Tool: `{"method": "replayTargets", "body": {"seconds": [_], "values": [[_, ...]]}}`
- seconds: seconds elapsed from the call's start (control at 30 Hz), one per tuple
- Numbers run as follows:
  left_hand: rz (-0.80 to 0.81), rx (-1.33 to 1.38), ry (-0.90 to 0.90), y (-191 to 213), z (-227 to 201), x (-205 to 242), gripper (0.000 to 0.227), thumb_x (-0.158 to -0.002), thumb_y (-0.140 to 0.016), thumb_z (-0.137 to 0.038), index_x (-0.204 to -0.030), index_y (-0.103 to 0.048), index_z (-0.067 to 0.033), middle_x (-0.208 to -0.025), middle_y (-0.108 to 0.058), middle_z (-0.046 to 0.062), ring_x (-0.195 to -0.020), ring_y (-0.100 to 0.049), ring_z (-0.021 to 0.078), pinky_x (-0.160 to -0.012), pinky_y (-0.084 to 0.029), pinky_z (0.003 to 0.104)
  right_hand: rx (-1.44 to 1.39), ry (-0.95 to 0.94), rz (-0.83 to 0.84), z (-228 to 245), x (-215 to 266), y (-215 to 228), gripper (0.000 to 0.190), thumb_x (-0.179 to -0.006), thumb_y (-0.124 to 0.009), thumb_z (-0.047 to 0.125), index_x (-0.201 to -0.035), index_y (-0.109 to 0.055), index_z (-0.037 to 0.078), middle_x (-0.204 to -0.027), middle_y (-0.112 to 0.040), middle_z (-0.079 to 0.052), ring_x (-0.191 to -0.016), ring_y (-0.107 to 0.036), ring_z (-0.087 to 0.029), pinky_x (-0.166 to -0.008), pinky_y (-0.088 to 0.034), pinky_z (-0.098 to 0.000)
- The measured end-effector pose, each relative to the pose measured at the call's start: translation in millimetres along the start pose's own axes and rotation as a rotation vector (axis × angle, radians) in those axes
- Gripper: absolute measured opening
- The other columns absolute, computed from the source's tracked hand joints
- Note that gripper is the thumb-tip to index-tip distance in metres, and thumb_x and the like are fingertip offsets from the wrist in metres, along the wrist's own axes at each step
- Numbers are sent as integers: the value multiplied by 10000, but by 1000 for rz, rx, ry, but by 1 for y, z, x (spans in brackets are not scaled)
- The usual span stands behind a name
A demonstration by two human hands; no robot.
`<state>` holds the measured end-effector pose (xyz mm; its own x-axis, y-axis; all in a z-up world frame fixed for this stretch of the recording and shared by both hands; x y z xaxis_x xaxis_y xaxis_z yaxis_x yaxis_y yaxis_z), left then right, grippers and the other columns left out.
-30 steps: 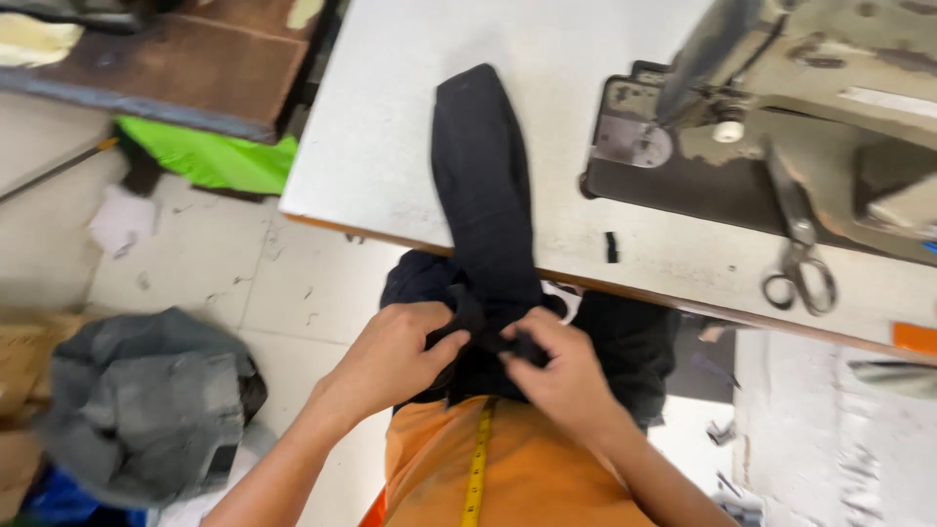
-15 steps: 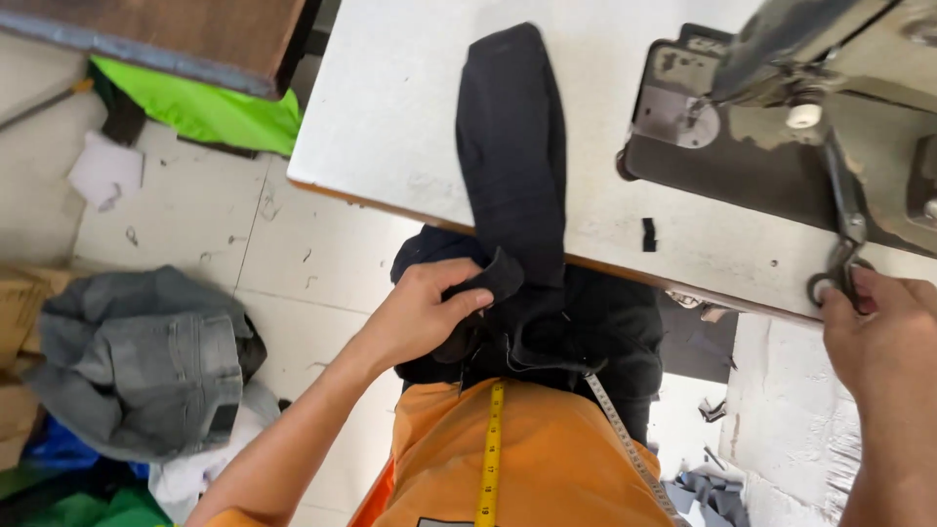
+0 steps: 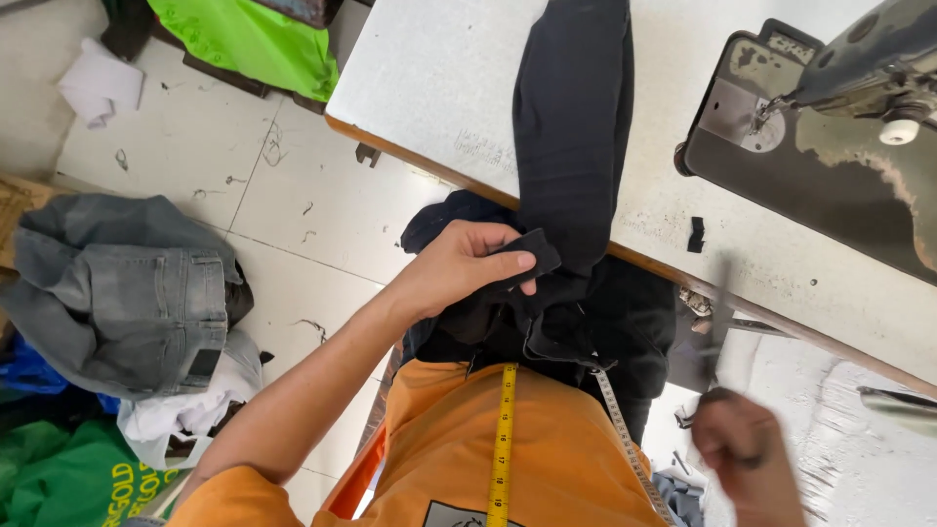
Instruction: Measuring, marking, and cutting black pants at a sewing workstation.
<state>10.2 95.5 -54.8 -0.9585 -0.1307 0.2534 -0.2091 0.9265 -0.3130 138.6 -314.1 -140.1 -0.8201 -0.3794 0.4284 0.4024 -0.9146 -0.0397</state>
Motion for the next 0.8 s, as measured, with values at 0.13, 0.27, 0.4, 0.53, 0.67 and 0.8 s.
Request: {"method": "replayTargets", "body": {"seconds": [0.13,0.27,0.4,0.53,0.67,0.8], "values": [[29,-14,-22,-5,-2,-5,174,-965,-675,-215,-891,-759,-82,-840,-785,45,-852,-732,124,-884,-576,263,205,-103,463,14,38,-107,332,-703,-753,275,-690,-683,-49,-513,-634,-125,-466,-565,-188,-423,-407,-298],[32,-196,-31,-11,-13,-4,197,-976,-663,-217,-867,-768,-91,-811,-782,3,-813,-701,64,-838,-527,214,150,-157,689,23,27,-145,534,-717,-880,488,-833,-742,-14,-632,-677,-83,-557,-633,-187,-554,-492,-292],[-21,-289,30,-17,-17,-1,204,-965,-658,-209,-843,-777,-98,-771,-778,-12,-775,-688,44,-810,-523,204,277,-83,699,36,21,-161,490,-697,-888,491,-868,-735,58,-679,-688,-59,-610,-612,-153,-593,-476,-293],[-27,-372,100,-22,-19,2,229,-954,-661,-218,-765,-755,-127,-724,-764,-46,-594,-529,11,-600,-396,196,528,-25,584,46,16,-171,294,-669,-880,306,-841,-749,106,-714,-704,-22,-664,-636,-141,-690,-516,-316],[-2,-389,98,-25,-19,3,236,-940,-666,-199,-727,-746,-136,-710,-756,-59,-598,-540,8,-619,-416,194,593,14,543,51,15,-172,324,-642,-900,343,-830,-756,122,-725,-705,-9,-693,-639,-140,-703,-516,-311],[3,-383,79,-25,-17,1,252,-944,-670,-207,-715,-747,-137,-699,-739,-68,-549,-477,16,-560,-367,205,620,-9,519,54,15,-173,310,-643,-913,286,-841,-757,106,-718,-699,-2,-654,-569,-131,-659,-477,-294]]}}
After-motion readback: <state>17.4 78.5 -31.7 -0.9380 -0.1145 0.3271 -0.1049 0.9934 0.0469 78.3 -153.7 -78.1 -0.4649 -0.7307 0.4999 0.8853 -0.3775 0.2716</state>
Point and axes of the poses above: each hand's wrist, its own x-axis away from the middle knuckle, its own y-axis out of the back of the hand, z = x × y, the point moved 5 cm from there along -x, towards the middle knuckle
